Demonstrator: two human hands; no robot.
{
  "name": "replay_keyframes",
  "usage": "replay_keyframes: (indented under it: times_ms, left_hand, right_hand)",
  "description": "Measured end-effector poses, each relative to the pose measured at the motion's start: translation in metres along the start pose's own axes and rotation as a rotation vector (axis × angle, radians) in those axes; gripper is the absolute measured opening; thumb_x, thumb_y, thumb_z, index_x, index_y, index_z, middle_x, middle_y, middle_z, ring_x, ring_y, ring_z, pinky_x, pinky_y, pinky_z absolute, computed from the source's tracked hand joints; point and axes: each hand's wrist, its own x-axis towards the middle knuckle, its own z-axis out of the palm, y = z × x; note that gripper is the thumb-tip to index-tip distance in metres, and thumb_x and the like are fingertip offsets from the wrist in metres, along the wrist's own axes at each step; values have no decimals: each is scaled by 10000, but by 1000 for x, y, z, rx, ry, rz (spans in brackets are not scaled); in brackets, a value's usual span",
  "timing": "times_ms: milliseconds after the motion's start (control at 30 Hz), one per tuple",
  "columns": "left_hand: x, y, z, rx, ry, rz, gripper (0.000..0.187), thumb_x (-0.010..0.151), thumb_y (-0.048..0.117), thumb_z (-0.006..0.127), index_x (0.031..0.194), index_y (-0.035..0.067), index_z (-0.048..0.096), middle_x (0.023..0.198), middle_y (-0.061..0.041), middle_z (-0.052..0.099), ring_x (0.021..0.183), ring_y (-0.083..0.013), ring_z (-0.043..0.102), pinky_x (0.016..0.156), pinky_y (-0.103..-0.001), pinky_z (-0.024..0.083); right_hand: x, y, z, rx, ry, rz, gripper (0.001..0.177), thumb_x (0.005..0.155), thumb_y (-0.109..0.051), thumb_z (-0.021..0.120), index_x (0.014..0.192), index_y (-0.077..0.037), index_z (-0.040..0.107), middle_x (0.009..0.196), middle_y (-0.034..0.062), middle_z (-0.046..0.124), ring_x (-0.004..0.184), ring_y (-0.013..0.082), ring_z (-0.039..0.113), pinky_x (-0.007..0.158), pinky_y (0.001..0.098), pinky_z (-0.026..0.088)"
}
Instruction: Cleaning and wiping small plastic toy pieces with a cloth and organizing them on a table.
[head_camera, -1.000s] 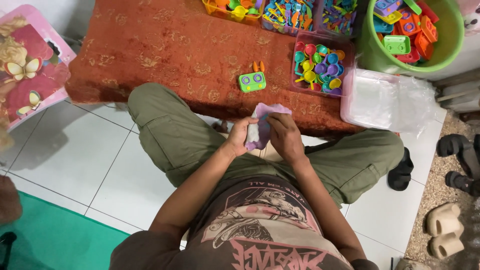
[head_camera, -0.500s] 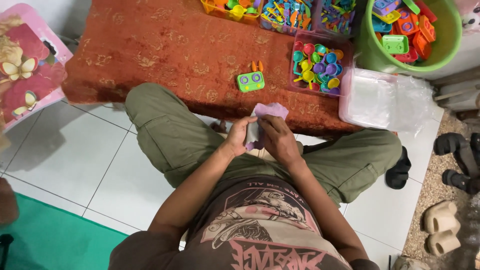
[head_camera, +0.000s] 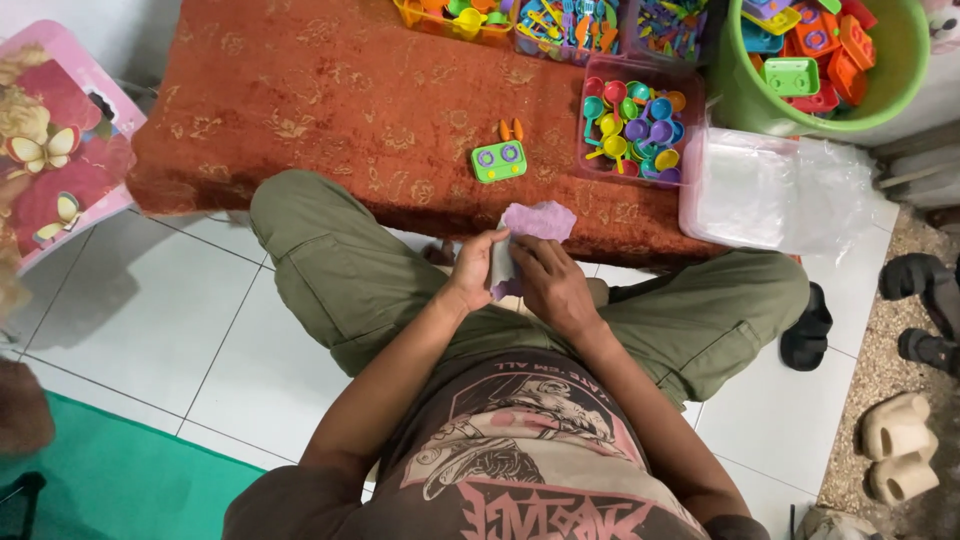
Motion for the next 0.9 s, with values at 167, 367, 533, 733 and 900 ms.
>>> replay_keyframes:
  times_ms: [167, 367, 533, 733, 900]
  left_hand:
    - [15, -6, -16, -6, -30, 6, 261, 868, 291, 702, 934, 44, 751, 805, -116, 736, 677, -243, 721, 635, -302, 565]
    - [12, -7, -11, -27, -36, 25, 265, 886, 283, 697, 945, 31, 755, 822, -125, 740, 708, -253, 724, 673, -300, 568]
    - [-9, 2, 17, 5, -15, 49, 223, 871, 275, 722, 931, 63, 757, 781, -93, 741, 687, -201, 722, 645, -269, 571]
    - [6, -4, -3, -28, -26, 29, 236, 880, 266, 702, 921, 39, 757, 815, -120, 746, 707, -238, 724, 664, -294, 577]
    - [-14, 3, 21, -3, 15, 66, 226, 851, 273, 742, 927, 62, 773, 800, -97, 762, 707, -208, 744, 661, -278, 593]
  right_hand:
    - [-2, 0, 0, 14, 2, -24, 223, 894, 67, 573, 1031, 4, 738, 1086, 155, 680, 869, 323, 666, 743, 386, 561]
    - [1, 2, -1, -34, 20, -39, 191, 903, 54, 585, 1005, 19, 742, 1074, 160, 691, 871, 322, 676, 755, 373, 568]
    - [1, 15, 0, -54, 82, 28, 149, 914, 66, 608, 989, 49, 735, 1066, 184, 696, 874, 349, 687, 750, 392, 579]
    - [1, 6, 4, 15, 60, 21, 161, 896, 64, 607, 946, 7, 750, 1038, 150, 708, 846, 328, 694, 741, 380, 583]
    - [-8, 24, 11, 10, 83, 138, 140, 921, 58, 618, 989, 28, 737, 1081, 174, 698, 893, 365, 699, 761, 431, 582]
